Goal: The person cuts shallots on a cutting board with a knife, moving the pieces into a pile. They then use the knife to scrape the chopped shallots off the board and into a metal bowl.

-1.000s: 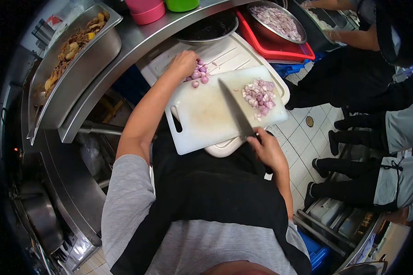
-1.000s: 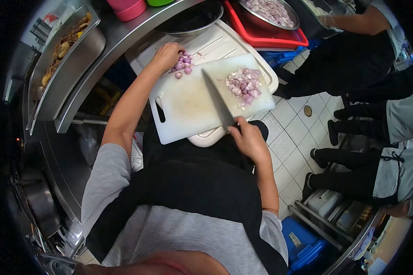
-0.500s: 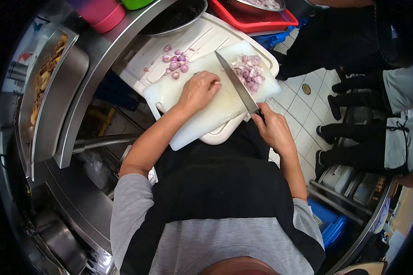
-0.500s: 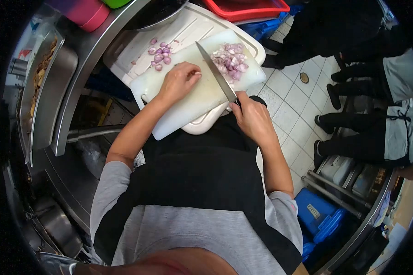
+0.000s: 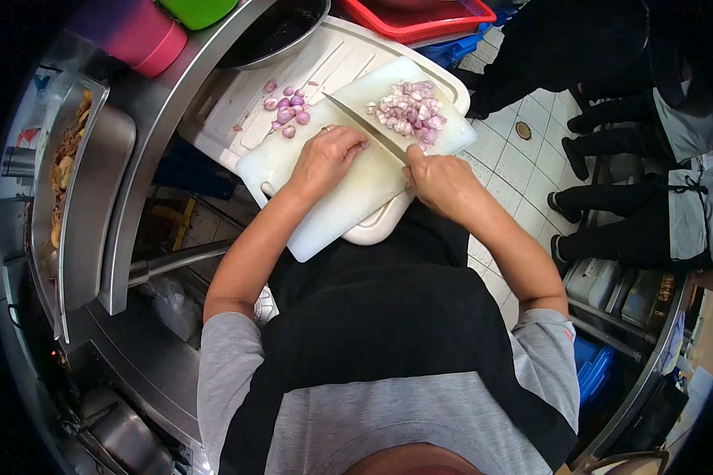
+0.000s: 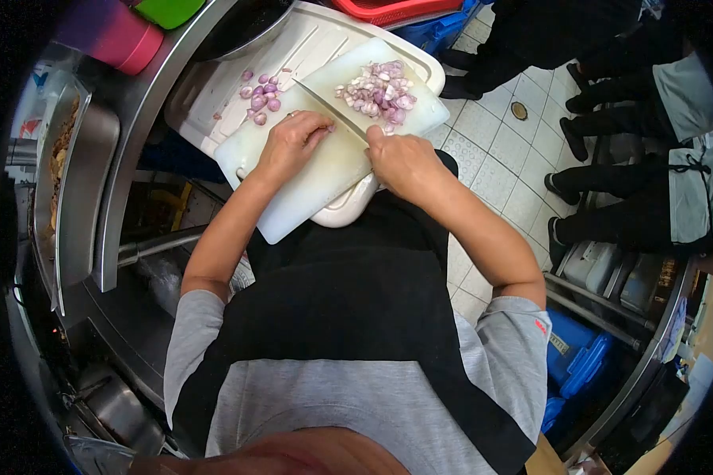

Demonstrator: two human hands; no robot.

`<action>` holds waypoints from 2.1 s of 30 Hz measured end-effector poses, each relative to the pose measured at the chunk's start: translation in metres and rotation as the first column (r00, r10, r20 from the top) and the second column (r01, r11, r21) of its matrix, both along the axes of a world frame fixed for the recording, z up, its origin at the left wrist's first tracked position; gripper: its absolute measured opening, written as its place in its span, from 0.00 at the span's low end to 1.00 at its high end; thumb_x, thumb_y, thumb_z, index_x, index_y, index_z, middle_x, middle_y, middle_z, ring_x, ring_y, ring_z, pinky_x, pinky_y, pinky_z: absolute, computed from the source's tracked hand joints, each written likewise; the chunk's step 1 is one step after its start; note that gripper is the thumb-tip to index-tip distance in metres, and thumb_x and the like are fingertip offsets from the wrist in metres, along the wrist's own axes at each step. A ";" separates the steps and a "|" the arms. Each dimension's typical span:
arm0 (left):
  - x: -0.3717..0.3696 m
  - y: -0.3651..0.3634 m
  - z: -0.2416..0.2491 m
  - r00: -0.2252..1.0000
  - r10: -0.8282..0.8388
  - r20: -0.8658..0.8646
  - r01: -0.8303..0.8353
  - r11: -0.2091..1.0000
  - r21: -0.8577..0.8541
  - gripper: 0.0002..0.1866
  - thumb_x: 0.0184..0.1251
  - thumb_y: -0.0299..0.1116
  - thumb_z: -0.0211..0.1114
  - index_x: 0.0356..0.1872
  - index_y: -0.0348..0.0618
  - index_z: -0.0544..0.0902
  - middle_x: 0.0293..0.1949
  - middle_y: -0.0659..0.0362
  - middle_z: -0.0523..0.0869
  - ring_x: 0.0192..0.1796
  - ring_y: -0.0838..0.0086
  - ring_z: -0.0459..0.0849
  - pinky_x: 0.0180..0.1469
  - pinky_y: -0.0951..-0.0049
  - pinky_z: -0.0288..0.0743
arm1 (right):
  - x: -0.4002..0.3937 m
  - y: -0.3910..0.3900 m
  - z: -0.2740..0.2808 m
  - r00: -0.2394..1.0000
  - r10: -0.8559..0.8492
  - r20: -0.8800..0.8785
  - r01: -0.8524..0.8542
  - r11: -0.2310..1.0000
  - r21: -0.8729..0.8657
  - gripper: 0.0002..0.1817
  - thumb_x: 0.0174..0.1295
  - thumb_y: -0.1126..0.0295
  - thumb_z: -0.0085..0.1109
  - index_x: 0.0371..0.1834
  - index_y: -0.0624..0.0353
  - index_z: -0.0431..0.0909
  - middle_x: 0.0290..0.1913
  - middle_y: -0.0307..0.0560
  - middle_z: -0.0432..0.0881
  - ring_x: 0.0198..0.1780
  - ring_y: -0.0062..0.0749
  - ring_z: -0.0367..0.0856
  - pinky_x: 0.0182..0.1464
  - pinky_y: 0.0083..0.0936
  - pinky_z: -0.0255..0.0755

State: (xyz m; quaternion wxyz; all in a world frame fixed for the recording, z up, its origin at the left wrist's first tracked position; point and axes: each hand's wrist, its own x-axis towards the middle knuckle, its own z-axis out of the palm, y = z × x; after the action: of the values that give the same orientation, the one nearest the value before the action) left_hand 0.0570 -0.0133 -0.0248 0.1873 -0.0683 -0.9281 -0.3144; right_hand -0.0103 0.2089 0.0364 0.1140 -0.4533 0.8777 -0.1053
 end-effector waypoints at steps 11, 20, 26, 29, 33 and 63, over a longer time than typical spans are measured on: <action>-0.015 -0.001 -0.006 0.991 -0.060 -0.121 0.059 0.998 -0.008 0.07 0.55 0.23 0.71 0.35 0.42 0.87 0.38 0.56 0.88 0.42 0.60 0.87 0.46 0.63 0.81 | -0.011 -0.012 -0.017 1.000 0.006 -0.009 -0.006 1.000 0.013 0.12 0.71 0.66 0.50 0.41 0.66 0.69 0.25 0.60 0.84 0.31 0.57 0.87 0.33 0.48 0.79; -0.012 0.000 -0.006 0.990 -0.039 -0.138 0.040 0.999 0.000 0.08 0.54 0.22 0.71 0.35 0.42 0.87 0.38 0.56 0.88 0.41 0.60 0.87 0.45 0.63 0.81 | -0.010 -0.017 -0.016 1.000 0.024 -0.010 -0.023 0.999 0.034 0.13 0.72 0.63 0.51 0.40 0.65 0.68 0.25 0.60 0.83 0.31 0.58 0.86 0.34 0.49 0.78; -0.012 0.000 -0.008 0.985 -0.044 -0.169 0.042 0.999 -0.014 0.06 0.55 0.22 0.71 0.34 0.42 0.86 0.36 0.56 0.88 0.39 0.59 0.87 0.44 0.63 0.81 | -0.011 -0.017 0.012 0.999 0.023 0.033 -0.025 0.999 0.042 0.13 0.72 0.64 0.52 0.40 0.65 0.68 0.26 0.61 0.83 0.32 0.60 0.85 0.34 0.50 0.78; -0.013 0.000 -0.007 0.988 -0.036 -0.153 0.032 0.999 -0.026 0.06 0.55 0.22 0.71 0.34 0.42 0.85 0.34 0.56 0.88 0.39 0.59 0.87 0.43 0.63 0.81 | -0.009 -0.016 0.002 0.999 0.008 0.045 -0.011 0.998 0.068 0.13 0.71 0.64 0.52 0.41 0.65 0.68 0.26 0.62 0.83 0.32 0.60 0.85 0.35 0.51 0.78; -0.014 -0.001 -0.009 0.980 -0.050 -0.191 0.043 0.998 -0.041 0.06 0.55 0.22 0.71 0.33 0.42 0.85 0.33 0.56 0.88 0.38 0.59 0.87 0.43 0.63 0.81 | -0.012 -0.022 -0.010 0.998 -0.015 0.057 0.015 1.000 0.001 0.13 0.71 0.64 0.53 0.42 0.66 0.69 0.27 0.63 0.83 0.33 0.61 0.85 0.37 0.52 0.77; -0.004 0.005 -0.008 0.991 -0.039 -0.129 0.031 0.998 -0.058 0.08 0.56 0.23 0.69 0.38 0.41 0.87 0.39 0.56 0.88 0.43 0.60 0.86 0.47 0.62 0.81 | -0.009 -0.016 -0.019 0.996 -0.056 0.071 0.057 0.998 -0.017 0.13 0.70 0.63 0.52 0.43 0.64 0.70 0.29 0.62 0.86 0.35 0.59 0.87 0.37 0.51 0.79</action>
State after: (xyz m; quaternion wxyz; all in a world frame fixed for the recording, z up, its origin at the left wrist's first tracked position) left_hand 0.0534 -0.0085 -0.0323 0.2398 -0.1101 -0.9210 -0.2867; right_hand -0.0195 0.1930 0.0173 0.1374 -0.4254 0.8846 -0.1329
